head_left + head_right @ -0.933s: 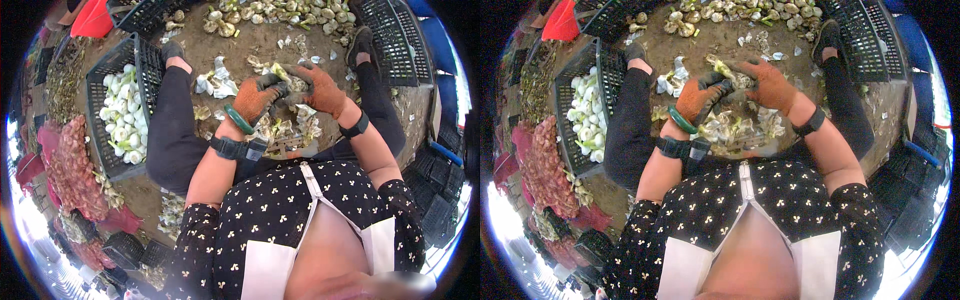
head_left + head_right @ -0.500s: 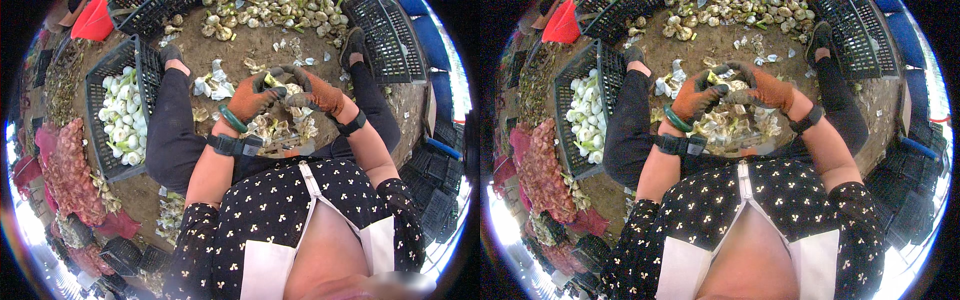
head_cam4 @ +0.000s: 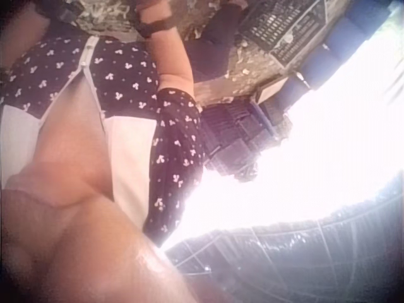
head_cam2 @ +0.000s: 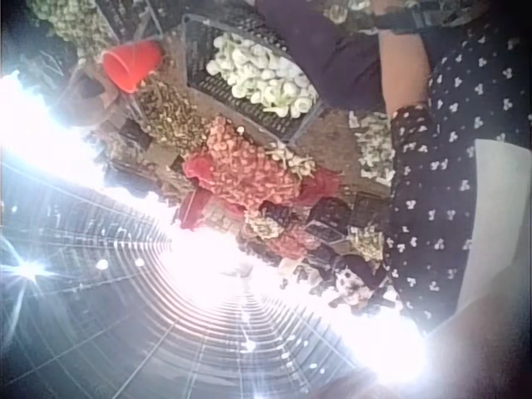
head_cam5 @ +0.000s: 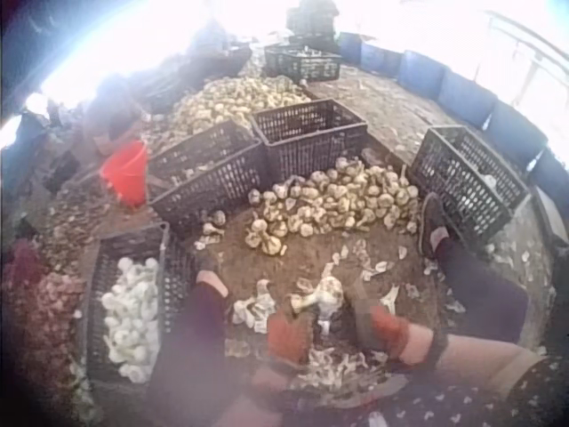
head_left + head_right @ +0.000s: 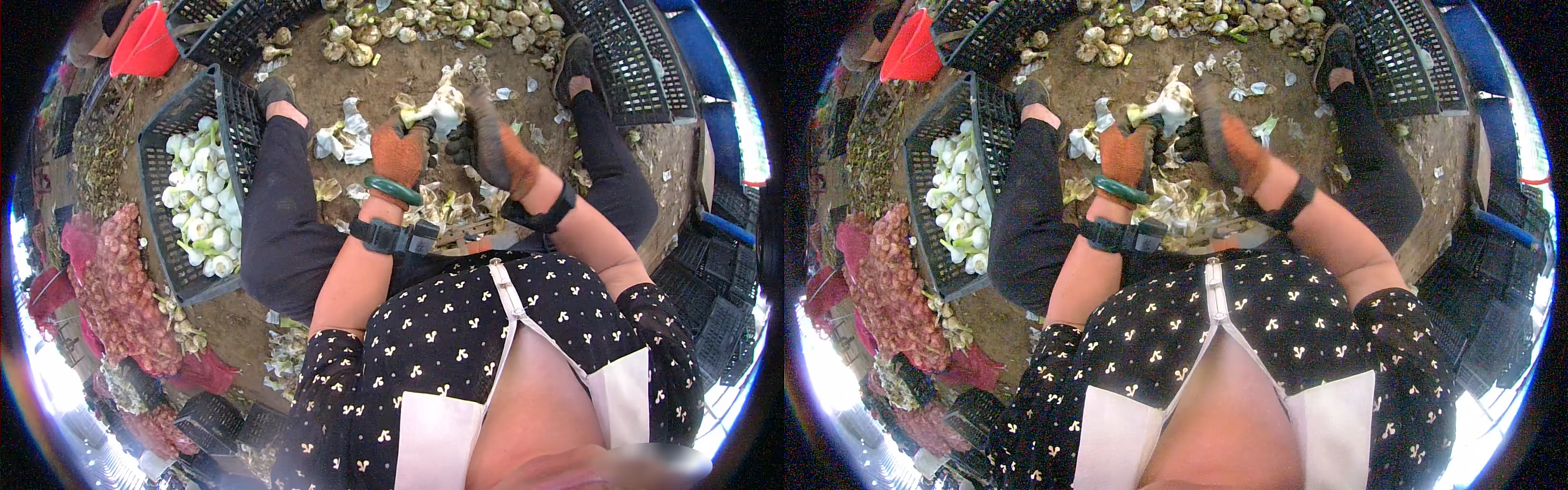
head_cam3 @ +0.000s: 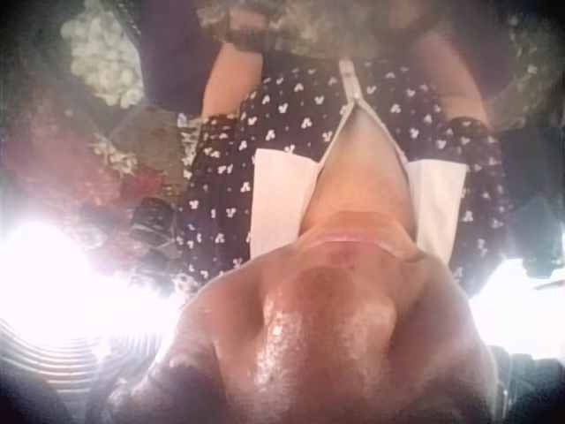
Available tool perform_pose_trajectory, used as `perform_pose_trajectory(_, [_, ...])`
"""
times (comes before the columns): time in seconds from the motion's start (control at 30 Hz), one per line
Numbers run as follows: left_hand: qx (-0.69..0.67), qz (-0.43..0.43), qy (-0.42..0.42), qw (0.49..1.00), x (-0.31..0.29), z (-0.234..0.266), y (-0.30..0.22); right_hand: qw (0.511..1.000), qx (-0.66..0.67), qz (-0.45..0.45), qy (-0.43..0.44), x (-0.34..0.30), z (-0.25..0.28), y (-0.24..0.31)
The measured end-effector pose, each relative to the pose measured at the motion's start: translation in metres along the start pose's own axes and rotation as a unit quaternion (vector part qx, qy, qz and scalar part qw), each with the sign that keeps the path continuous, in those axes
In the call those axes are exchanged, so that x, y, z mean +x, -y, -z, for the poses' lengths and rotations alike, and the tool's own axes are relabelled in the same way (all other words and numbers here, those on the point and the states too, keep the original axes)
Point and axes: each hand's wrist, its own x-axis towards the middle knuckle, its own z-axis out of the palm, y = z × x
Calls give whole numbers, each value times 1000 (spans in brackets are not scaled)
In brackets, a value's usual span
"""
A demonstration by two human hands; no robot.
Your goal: Peeling and cleaning vegetables with a knife while sitting on the ground in an agricultural processing facility.
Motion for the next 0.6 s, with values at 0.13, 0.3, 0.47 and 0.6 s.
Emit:
perform_pose_trajectory(0.13, [108, -137, -31, 984, -14, -18, 4, 951, -267, 99, -117, 29, 29, -28])
perform_pose_trajectory(0.3, [-98, 53, 161, 981, -10, -4, 3, 840, -399, 366, 29, 36, 46, -20])
perform_pose_trajectory(0.47, [-432, 108, 75, 892, -20, 0, -6, 912, 290, -94, 274, 35, 48, -11])
perform_pose_trajectory(0.6, [-496, 70, 89, 861, 2, 46, 0, 870, 330, -164, 329, 19, 54, 2])
